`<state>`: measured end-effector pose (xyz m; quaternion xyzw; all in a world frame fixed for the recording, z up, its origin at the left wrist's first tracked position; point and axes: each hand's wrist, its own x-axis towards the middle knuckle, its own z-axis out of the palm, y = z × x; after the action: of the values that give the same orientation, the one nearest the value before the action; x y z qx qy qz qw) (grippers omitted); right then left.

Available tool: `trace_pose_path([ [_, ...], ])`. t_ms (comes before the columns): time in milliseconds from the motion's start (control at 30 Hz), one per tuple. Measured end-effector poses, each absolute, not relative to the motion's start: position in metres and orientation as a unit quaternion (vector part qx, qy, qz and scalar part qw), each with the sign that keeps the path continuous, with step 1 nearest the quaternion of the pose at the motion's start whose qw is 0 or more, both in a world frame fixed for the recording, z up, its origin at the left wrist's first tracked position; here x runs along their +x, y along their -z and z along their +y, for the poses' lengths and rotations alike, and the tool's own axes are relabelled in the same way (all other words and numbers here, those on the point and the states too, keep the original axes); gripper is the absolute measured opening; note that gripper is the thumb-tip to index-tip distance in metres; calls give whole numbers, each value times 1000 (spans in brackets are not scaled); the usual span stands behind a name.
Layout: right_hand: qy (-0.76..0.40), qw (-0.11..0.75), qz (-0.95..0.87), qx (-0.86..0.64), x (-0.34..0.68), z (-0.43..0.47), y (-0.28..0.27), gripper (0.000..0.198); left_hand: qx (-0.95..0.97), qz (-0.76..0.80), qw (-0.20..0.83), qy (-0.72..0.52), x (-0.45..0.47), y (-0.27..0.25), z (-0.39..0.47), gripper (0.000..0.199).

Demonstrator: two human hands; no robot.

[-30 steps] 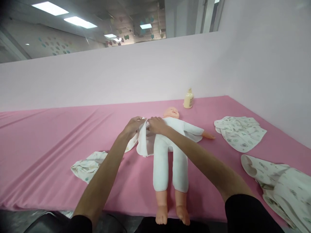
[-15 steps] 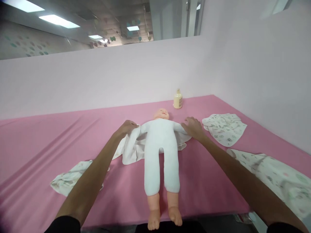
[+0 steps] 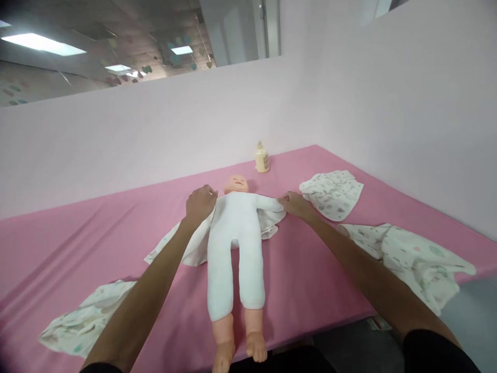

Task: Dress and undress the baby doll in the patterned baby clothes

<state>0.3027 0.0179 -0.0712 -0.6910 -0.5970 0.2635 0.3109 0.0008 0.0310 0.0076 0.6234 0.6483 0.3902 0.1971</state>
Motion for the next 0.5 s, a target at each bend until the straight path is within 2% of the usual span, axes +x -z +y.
trace_pose_path([
  [67, -289, 359, -549, -697, 303, 18, 68, 26, 701, 582, 156, -382, 25, -11, 23, 13],
  [200, -327, 428, -469, -700, 306, 21, 68, 21, 826, 411, 229, -310, 84, -6, 21, 25],
  [300, -374, 465, -409, -691, 310, 26, 72, 19, 863, 406, 237, -186, 121, 6, 30, 30],
  [400, -423, 509, -335, -670, 314, 32, 71, 13, 904, 422, 70, 5, 142, 18, 41, 37],
  [500, -459, 546, -287, -639, 324, 36, 62, 14, 905, 416, -52, 68, 148, 25, 48, 39],
])
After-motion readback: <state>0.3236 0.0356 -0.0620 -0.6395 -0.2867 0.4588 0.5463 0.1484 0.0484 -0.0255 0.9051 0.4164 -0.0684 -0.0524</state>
